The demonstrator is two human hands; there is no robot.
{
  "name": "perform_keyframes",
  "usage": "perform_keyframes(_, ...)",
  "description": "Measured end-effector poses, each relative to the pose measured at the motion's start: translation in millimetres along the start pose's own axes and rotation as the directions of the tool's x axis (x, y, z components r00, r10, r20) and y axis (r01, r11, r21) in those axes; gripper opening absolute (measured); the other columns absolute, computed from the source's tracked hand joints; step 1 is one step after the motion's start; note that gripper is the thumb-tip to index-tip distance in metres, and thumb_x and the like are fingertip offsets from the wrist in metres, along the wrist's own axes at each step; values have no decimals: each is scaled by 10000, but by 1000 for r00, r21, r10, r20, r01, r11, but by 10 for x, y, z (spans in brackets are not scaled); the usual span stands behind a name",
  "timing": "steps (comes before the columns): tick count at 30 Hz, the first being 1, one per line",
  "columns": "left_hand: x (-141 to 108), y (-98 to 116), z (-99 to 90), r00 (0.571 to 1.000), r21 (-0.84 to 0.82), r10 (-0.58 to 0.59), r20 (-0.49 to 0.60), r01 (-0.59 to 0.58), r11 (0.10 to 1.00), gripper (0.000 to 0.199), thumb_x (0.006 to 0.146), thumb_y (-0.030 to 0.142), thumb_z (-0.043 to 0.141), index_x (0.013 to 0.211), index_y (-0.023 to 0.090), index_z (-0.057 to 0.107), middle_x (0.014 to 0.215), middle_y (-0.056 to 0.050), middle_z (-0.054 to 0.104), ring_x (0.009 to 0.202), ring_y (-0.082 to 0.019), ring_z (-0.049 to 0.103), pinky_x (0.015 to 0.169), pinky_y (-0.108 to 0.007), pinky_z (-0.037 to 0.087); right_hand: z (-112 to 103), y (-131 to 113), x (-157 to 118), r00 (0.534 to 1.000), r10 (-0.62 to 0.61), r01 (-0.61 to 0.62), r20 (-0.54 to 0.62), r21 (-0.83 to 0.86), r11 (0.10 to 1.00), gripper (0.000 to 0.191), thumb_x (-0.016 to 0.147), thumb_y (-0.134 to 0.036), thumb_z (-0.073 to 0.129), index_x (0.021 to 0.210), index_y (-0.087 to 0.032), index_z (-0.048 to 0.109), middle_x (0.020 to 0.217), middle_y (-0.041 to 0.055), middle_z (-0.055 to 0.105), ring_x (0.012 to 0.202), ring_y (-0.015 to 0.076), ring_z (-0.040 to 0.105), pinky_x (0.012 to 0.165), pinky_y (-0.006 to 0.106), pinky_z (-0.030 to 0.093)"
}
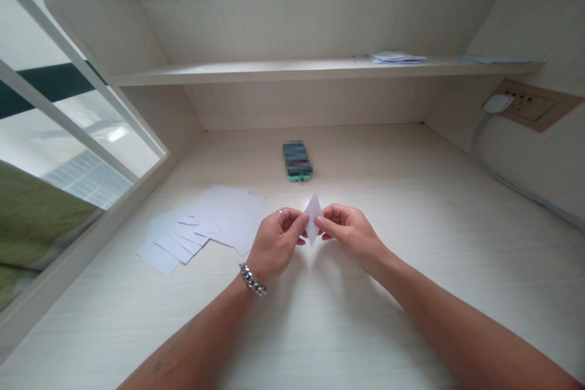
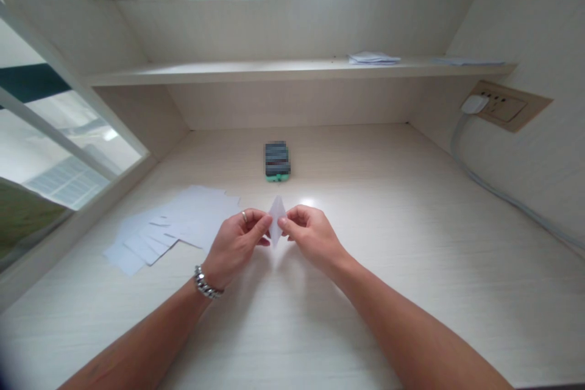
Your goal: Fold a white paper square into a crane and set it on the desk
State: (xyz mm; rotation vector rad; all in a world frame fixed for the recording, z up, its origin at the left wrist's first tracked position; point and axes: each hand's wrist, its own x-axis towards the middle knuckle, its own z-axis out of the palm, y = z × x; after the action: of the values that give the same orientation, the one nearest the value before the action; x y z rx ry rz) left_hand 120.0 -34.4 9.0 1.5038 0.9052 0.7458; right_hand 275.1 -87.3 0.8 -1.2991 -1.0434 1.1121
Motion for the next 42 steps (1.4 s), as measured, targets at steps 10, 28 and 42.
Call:
perform_keyframes(10, 0, -28, 15, 997, 127, 73, 16, -74, 989, 239, 836, 368, 613, 739, 150, 606, 674, -28, 641, 626, -143, 601, 606, -274, 493, 26, 66, -4, 997, -76, 76, -4, -6, 997, 311, 806, -456, 656, 807, -147, 625, 739, 32, 643, 655, 143, 573, 607, 272, 443)
perform_keyframes(28, 21, 31, -80, 994, -274, -46, -97, 17, 961, 257, 656, 341, 817, 748, 121, 719, 678, -39, 693, 663, -143, 637, 663, -263, 527, -64, -67, -8, 998, -58, 59, -17, 26, 998, 257, 742, -401, 730, 766, -152, 673, 675, 16, 647, 645, 132, 581, 638, 277, 474)
perform_keyframes(42, 1, 72, -68, 995, -121, -42, -87, 31, 992, 248, 696, 350, 773, 738, 116, 703, 681, -37, 681, 658, -139, 618, 632, -258, 536, -41, -58, -24, 997, -59, 61, -40, 57, 996, 286, 678, -340, 790, 870, -144, 710, 741, 42, 700, 679, 159, 637, 667, 313, 510)
